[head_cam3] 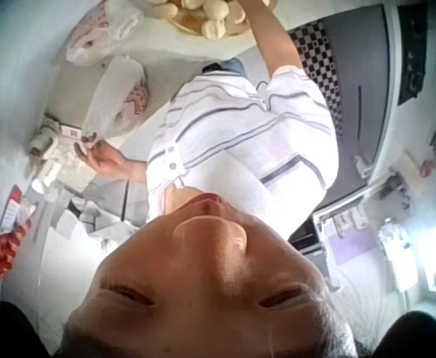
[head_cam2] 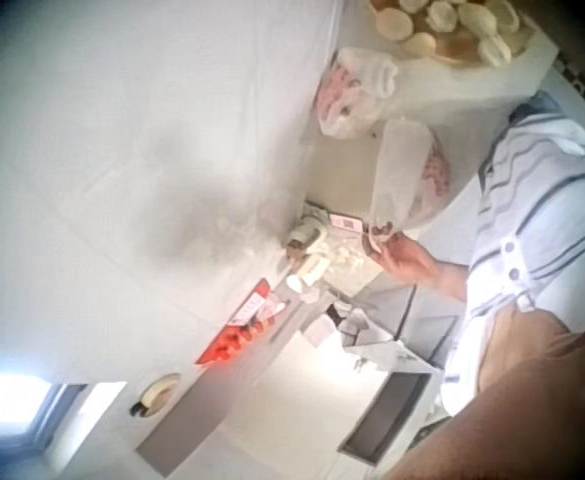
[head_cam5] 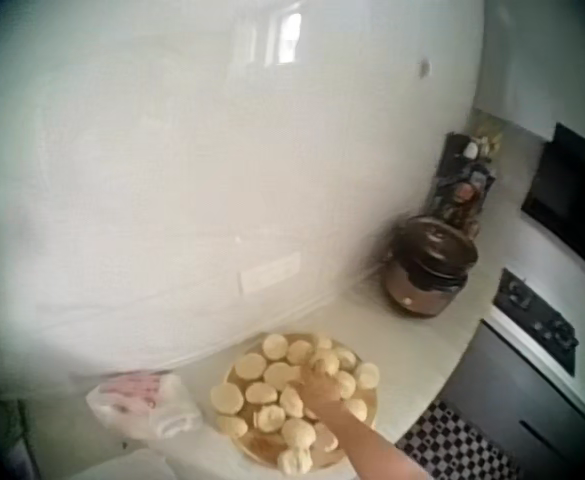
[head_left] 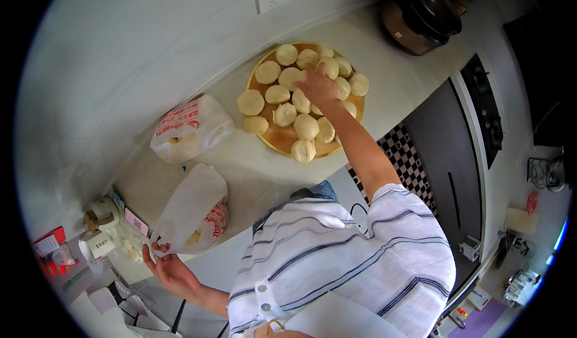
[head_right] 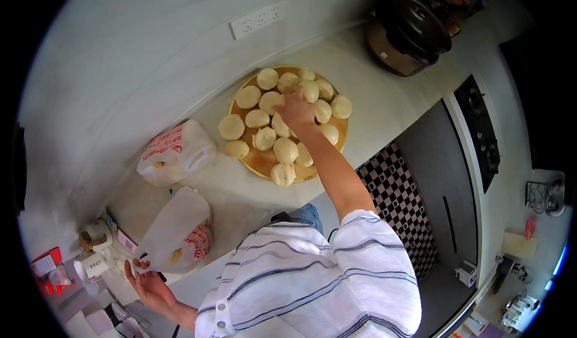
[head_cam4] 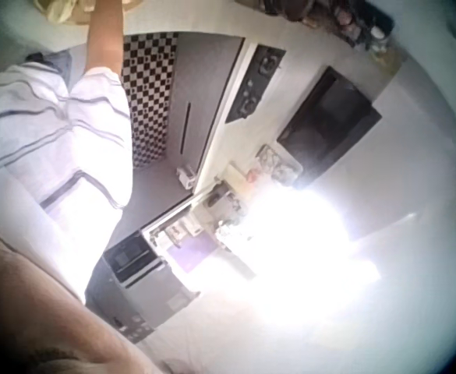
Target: The person transfers round dough pieces from a plastic bag onto a yellow tray, arranging them in rows. The person then places the remaining dough pieces in a plastic bag into the refrigerator and returns to adjust the arrangement on the tray.
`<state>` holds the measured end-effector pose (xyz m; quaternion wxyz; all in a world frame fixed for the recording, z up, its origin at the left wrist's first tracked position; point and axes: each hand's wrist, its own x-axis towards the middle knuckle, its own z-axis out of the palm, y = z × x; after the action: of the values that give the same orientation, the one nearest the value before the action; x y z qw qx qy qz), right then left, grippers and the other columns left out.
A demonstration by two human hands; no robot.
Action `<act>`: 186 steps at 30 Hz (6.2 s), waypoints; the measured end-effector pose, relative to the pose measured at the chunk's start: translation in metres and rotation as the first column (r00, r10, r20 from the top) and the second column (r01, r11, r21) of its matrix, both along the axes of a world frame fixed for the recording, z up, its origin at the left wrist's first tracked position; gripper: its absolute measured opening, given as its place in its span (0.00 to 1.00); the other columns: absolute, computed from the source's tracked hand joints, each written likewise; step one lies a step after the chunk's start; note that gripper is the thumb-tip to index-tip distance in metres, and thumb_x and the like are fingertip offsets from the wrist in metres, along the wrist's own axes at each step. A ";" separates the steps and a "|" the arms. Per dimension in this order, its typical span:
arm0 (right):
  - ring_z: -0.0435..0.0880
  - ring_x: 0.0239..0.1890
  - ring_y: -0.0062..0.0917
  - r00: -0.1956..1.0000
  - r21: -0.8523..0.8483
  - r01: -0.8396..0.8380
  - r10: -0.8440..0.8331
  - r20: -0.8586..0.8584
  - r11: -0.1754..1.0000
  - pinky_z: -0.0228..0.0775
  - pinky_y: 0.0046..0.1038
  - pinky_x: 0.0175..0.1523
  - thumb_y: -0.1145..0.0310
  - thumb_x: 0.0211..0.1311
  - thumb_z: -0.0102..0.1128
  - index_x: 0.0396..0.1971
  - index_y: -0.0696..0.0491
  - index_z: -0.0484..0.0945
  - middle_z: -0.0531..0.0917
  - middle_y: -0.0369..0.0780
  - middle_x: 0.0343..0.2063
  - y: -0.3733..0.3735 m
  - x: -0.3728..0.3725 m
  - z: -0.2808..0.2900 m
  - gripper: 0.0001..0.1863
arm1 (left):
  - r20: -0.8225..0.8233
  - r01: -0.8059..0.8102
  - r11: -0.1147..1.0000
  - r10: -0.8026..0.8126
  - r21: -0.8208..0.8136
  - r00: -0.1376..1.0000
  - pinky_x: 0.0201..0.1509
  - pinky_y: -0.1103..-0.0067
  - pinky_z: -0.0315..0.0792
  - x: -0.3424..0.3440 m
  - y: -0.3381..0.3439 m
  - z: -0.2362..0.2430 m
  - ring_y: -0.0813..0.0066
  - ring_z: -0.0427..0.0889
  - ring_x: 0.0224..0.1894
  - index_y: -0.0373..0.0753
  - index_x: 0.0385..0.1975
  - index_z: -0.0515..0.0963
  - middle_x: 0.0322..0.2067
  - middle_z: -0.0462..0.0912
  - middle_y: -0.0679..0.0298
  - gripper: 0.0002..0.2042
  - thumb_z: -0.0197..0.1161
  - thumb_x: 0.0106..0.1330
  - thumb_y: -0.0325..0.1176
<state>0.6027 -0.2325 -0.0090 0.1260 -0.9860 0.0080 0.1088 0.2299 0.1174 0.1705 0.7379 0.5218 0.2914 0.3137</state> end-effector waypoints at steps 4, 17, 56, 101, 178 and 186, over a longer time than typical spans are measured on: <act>0.83 0.45 0.39 0.996 -0.005 -0.062 0.062 -0.060 0.998 0.78 0.40 0.45 0.45 0.57 0.64 0.59 0.47 0.70 0.66 0.47 0.58 0.005 0.009 -0.004 0.34 | -0.129 -0.083 0.997 0.081 -0.011 0.988 0.61 0.72 0.65 -0.002 -0.004 -0.002 0.71 0.73 0.44 0.35 0.60 0.66 0.46 0.76 0.60 0.22 0.56 0.66 0.27; 0.78 0.37 0.31 0.991 0.883 -0.019 -0.105 0.077 0.470 0.75 0.32 0.45 0.60 0.57 0.67 0.57 0.50 0.70 0.71 0.42 0.52 -0.016 -0.051 0.000 0.28 | -0.195 -0.105 0.995 0.102 -0.004 0.975 0.56 0.77 0.67 -0.003 -0.008 -0.006 0.76 0.74 0.42 0.32 0.59 0.67 0.44 0.77 0.62 0.22 0.60 0.66 0.28; 0.72 0.55 0.40 0.937 0.516 -0.059 -0.132 0.325 0.854 0.70 0.37 0.59 0.63 0.49 0.75 0.56 0.50 0.75 0.69 0.46 0.55 -0.092 0.029 -0.043 0.31 | -0.330 -0.181 0.982 0.191 0.059 0.925 0.54 0.79 0.68 -0.004 -0.006 -0.005 0.77 0.73 0.40 0.34 0.59 0.70 0.46 0.77 0.62 0.20 0.60 0.68 0.28; 0.76 0.54 0.35 0.941 0.532 0.044 0.144 -0.307 0.846 0.68 0.36 0.59 0.39 0.59 0.62 0.66 0.47 0.62 0.78 0.49 0.50 -0.122 0.150 -0.071 0.42 | -0.416 -0.189 0.975 0.220 0.115 0.882 0.54 0.78 0.68 0.006 -0.007 -0.007 0.79 0.75 0.38 0.33 0.61 0.67 0.48 0.77 0.61 0.21 0.58 0.68 0.29; 0.83 0.44 0.38 0.994 0.381 -0.013 -0.030 0.106 0.924 0.78 0.39 0.44 0.60 0.53 0.70 0.55 0.46 0.72 0.72 0.39 0.56 -0.075 -0.076 -0.036 0.29 | -0.297 -0.200 0.979 0.204 0.044 0.933 0.54 0.79 0.67 -0.020 -0.007 -0.011 0.78 0.72 0.40 0.34 0.57 0.69 0.45 0.78 0.62 0.18 0.57 0.68 0.28; 0.82 0.38 0.37 0.926 0.614 0.245 -0.369 0.082 0.751 0.75 0.37 0.42 0.59 0.53 0.72 0.49 0.49 0.75 0.79 0.42 0.44 -0.075 -0.073 -0.014 0.25 | -0.286 -0.170 0.985 0.171 0.029 0.943 0.54 0.78 0.67 -0.015 -0.003 -0.014 0.79 0.72 0.40 0.35 0.56 0.70 0.45 0.78 0.63 0.18 0.58 0.68 0.28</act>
<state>0.5295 -0.3077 -0.0231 0.4438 -0.8874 0.1237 -0.0153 0.2144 0.1140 0.1562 0.6566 0.5361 0.4389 0.2980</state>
